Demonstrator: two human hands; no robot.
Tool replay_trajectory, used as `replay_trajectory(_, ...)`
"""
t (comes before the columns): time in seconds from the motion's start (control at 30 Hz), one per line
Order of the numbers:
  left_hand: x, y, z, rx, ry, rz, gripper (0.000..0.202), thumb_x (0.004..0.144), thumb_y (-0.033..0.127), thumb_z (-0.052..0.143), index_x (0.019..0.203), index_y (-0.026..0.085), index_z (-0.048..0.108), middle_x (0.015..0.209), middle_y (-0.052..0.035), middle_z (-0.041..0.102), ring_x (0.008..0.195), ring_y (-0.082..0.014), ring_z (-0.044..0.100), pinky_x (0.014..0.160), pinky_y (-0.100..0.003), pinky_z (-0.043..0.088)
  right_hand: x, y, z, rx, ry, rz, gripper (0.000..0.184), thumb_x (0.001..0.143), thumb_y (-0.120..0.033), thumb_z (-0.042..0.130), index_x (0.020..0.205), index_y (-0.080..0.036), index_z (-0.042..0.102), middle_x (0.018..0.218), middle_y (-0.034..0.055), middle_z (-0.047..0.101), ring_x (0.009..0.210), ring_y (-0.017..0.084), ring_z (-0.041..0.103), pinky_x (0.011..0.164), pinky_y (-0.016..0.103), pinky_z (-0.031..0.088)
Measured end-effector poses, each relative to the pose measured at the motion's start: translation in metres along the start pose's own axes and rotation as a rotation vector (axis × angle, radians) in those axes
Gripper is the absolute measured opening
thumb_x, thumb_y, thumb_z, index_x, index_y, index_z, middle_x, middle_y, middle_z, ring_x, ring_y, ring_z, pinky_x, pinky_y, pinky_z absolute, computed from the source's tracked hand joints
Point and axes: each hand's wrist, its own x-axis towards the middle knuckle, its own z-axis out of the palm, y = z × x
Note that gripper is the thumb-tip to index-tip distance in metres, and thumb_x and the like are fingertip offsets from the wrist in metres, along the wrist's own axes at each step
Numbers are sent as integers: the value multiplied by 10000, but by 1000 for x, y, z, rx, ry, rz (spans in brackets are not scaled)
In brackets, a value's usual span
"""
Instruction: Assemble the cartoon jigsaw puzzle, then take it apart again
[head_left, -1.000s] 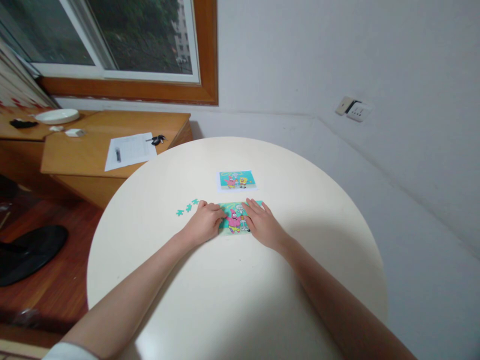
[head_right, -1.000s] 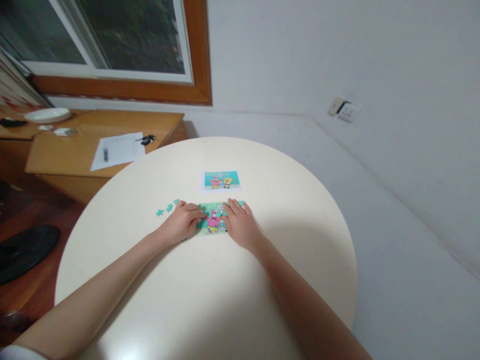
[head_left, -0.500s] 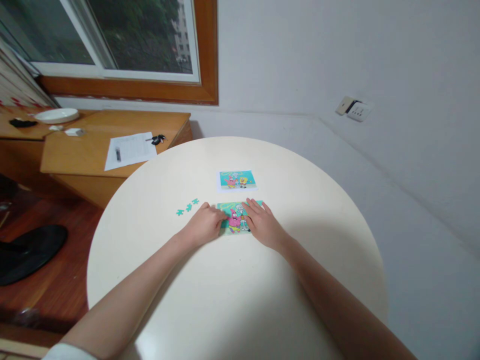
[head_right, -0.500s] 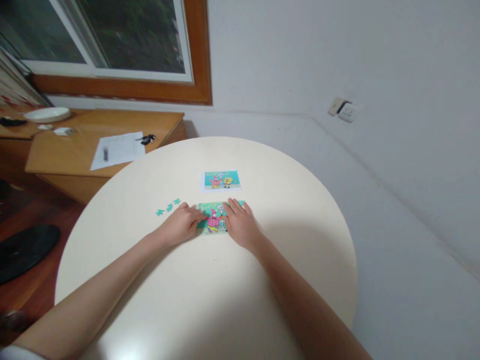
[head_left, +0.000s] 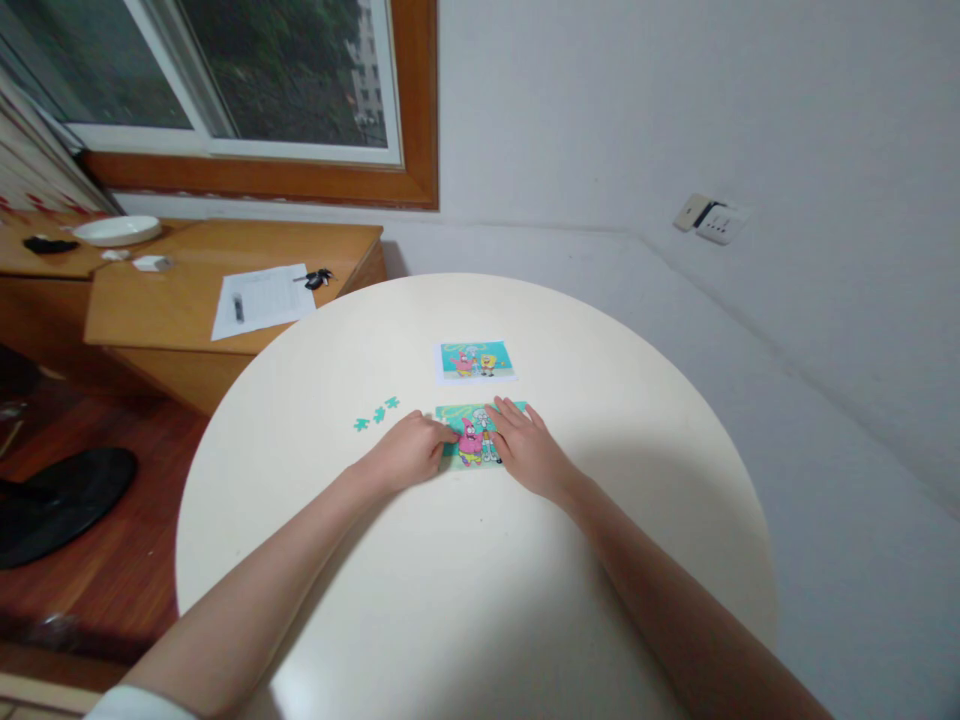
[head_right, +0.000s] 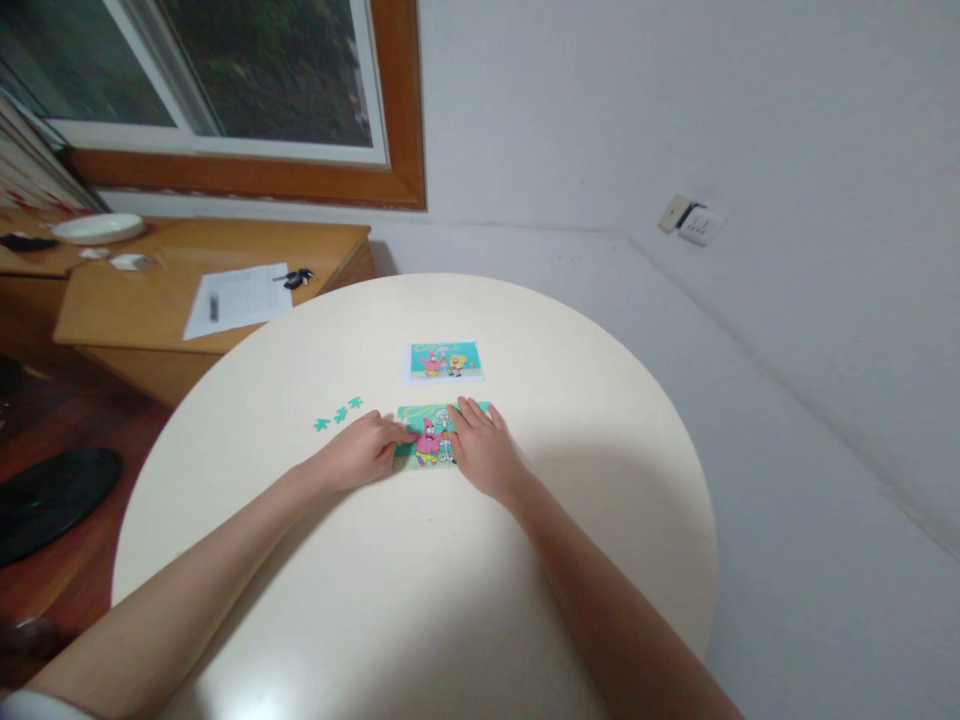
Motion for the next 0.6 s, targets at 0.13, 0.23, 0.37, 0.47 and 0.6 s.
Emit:
replay_trajectory(0.13, -1, -1, 0, -26, 15, 7, 407, 662, 15, 390, 843, 177, 717, 758, -66, 724, 631, -167, 640, 626, -259, 452, 0, 0, 0, -3, 6, -8, 459, 925, -238, 278, 1339, -110, 426, 1422, 143, 389, 1328, 238, 340, 1071, 455, 267)
replay_trajectory(0.23, -1, -5, 1, -57, 26, -6, 398, 665, 22, 389, 825, 182, 716, 765, -57, 727, 653, -164, 646, 652, -255, 462, -1, 0, 0, -8, 13, -8, 456, 925, -237, 278, 1338, -120, 430, 1421, 139, 391, 1326, 232, 345, 1071, 446, 267)
replay_trajectory(0.37, -3, -17, 2, -95, 83, -79, 385, 678, 36, 384, 823, 173, 713, 852, -63, 731, 755, -178, 660, 728, -271, 474, -1, -1, -3, -6, -3, 0, 457, 926, -233, 276, 1339, -111, 428, 1422, 136, 391, 1331, 232, 337, 1074, 442, 263)
replay_trajectory(0.47, -6, -29, -1, -96, 114, -143, 401, 682, 35, 372, 852, 170, 709, 899, -59, 729, 806, -181, 659, 764, -279, 474, -1, -2, -4, -6, -11, -2, 459, 926, -235, 276, 1338, -102, 427, 1424, 138, 387, 1334, 233, 331, 1076, 443, 260)
replay_trajectory(0.6, -9, -44, -8, -99, 149, -203, 385, 692, 47, 365, 842, 163, 699, 873, -55, 726, 781, -175, 650, 755, -268, 471, -1, -2, -5, -14, -8, 0, 460, 927, -240, 275, 1337, -100, 430, 1425, 138, 384, 1327, 233, 343, 1073, 443, 269)
